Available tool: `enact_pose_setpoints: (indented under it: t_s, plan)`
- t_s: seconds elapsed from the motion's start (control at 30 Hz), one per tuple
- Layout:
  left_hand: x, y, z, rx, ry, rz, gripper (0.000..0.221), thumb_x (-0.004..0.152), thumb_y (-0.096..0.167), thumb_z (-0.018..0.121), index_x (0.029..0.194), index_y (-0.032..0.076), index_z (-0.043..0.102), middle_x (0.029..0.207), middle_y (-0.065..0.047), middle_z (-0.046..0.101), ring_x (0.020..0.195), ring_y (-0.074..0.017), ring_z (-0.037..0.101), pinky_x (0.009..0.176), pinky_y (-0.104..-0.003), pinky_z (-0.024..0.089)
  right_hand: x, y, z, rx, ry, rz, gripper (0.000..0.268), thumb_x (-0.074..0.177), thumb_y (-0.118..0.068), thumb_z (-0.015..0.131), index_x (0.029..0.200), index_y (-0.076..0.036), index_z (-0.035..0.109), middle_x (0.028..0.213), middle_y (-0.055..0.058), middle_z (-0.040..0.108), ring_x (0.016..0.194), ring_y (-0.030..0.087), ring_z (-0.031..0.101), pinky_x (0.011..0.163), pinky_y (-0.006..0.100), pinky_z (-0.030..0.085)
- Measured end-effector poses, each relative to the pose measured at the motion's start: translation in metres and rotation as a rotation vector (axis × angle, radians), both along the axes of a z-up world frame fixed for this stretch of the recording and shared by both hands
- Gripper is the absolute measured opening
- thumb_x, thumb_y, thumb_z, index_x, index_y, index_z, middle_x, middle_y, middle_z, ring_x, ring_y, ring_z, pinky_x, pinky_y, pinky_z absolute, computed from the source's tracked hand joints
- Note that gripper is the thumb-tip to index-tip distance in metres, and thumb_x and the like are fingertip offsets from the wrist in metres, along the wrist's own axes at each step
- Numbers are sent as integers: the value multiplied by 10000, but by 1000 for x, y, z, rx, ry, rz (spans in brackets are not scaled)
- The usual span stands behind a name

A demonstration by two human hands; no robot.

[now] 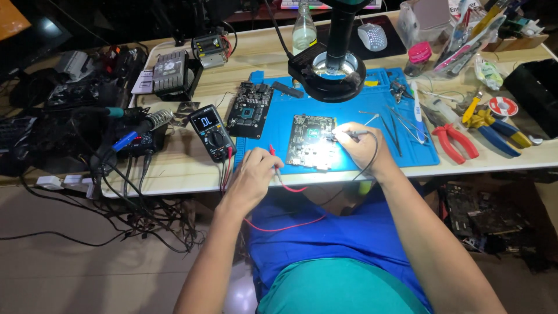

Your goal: Testing components on a circuit board using a digital multimeter and a microscope at a repair bench.

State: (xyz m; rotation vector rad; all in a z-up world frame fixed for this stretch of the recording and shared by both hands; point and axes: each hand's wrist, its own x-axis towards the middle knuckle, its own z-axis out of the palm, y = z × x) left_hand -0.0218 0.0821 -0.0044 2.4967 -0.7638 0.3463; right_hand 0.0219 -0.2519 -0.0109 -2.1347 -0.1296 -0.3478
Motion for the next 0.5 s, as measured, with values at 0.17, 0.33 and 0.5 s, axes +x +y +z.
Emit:
enact_pose_setpoints:
  t_s: [0.17, 0.33, 0.5]
  plan:
    - [-10, -11, 1, -271, -86, -90, 249, 1037, 47, 624, 1211, 195, 722, 1176, -71, 634, 1203, -354, 692, 1057, -470, 581, -7, 4, 12, 39, -11, 13, 143, 1025, -299, 773, 1060, -175, 835, 994, 81, 847, 1032, 319, 807, 927, 459, 634]
    - [-13, -51, 12, -686, -120, -79, 140, 1093, 148, 711, 1203, 186, 790, 1198, -38, 772, 1176, -270, 766, 1069, -408, 590, -10, 6, 15, 27, 5, 19, 151, 1035, -334, 774, 1045, -197, 838, 983, 50, 847, 1026, 286, 807, 932, 442, 638]
    - [6, -84, -7, -1043, 172, 4, 219, 1165, 293, 560, 1202, 84, 613, 1078, -142, 853, 962, -257, 850, 805, -306, 686, -6, 2, 10, 19, 6, 28, 130, 1047, -311, 767, 1036, -202, 837, 957, 67, 830, 959, 271, 787, 926, 442, 614]
